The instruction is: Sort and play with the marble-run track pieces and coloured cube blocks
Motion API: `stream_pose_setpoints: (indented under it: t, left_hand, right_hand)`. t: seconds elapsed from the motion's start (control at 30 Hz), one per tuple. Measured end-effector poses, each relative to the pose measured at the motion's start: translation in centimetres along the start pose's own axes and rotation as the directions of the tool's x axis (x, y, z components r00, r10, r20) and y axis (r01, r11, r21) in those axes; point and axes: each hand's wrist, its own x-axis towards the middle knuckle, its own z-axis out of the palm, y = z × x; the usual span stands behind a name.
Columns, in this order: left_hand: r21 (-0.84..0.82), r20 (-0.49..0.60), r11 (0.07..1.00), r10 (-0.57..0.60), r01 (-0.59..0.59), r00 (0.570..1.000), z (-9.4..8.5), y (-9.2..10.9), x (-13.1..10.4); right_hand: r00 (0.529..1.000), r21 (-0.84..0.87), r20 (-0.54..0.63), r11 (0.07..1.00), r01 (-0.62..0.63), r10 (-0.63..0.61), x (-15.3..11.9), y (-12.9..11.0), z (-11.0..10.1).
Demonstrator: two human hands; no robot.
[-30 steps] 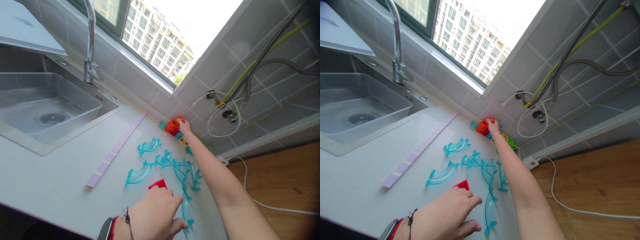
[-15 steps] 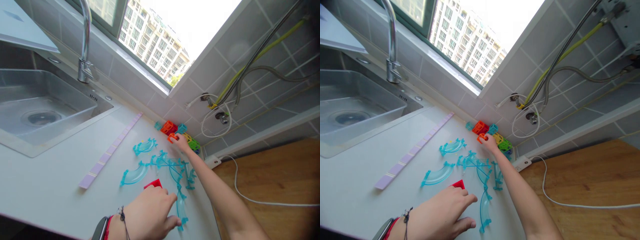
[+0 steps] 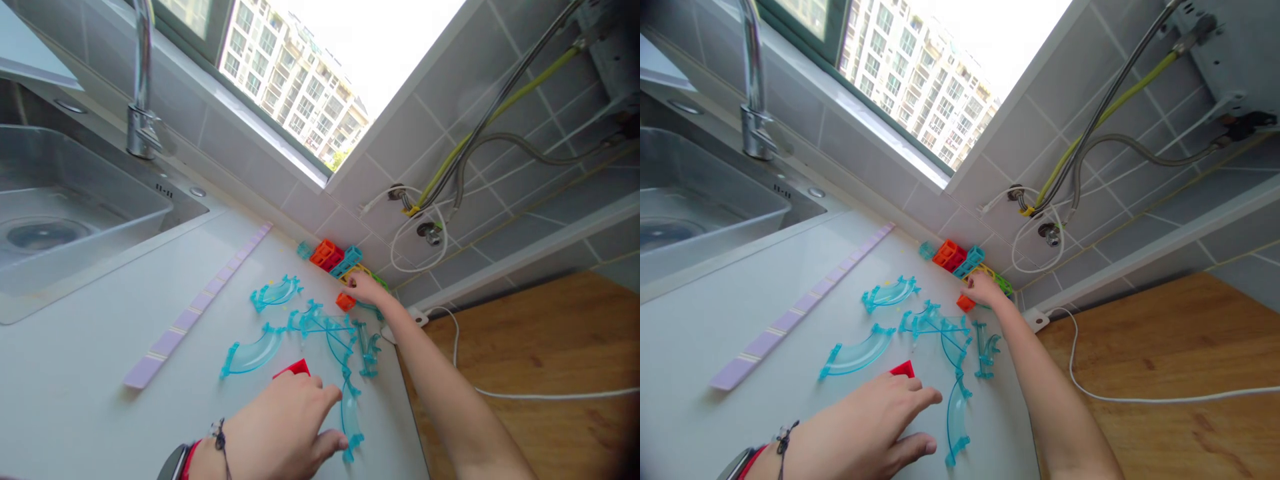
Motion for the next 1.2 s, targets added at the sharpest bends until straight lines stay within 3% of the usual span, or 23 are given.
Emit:
stream_pose_setpoints:
  t: [0.13, 0.23, 0.33, 0.47, 0.83, 1.0, 1.2]
  left_hand:
    - [-0.014, -0.041, 1.000, 0.014, -0.015, 0.999, -0.1, -0.4, 0.4]
    - [-0.006, -0.057, 1.000, -0.027, 0.027, 0.998, -0.1, -0.4, 0.5]
    - [-0.006, -0.048, 1.000, -0.025, 0.024, 0.999, -0.2, -0.3, 0.5]
    - [0.005, -0.010, 1.000, 0.001, -0.001, 1.000, -0.1, -0.6, 0.6]
    - [0.062, -0.051, 0.996, 0.064, -0.061, 0.997, 1.1, -1.7, 0.6]
    - [0.054, -0.047, 0.996, 0.069, -0.066, 0.997, 0.9, -1.4, 0.5]
    - [0.071, -0.070, 0.994, 0.089, -0.084, 0.994, 0.8, -1.4, 0.6]
  right_hand:
    - [0.993, 0.011, -0.117, 1.000, 0.027, -0.025, 5.4, -3.0, -1.1]
    - [0.987, 0.026, -0.162, 1.000, -0.006, 0.010, 8.8, -4.4, -0.4]
    - [0.984, 0.050, -0.156, 0.996, -0.079, 0.086, 10.5, -4.5, 0.9]
    - [0.980, 0.124, -0.154, 0.987, -0.106, 0.125, 11.0, -3.5, 2.6]
    - [0.973, 0.483, -0.211, 0.876, 0.022, 0.092, 11.7, -1.2, 4.7]
    - [0.963, 0.678, -0.210, 0.735, 0.019, 0.170, 11.7, -0.5, 4.3]
    - [0.951, 0.878, -0.153, 0.479, 0.006, 0.270, 11.0, -0.8, 4.0]
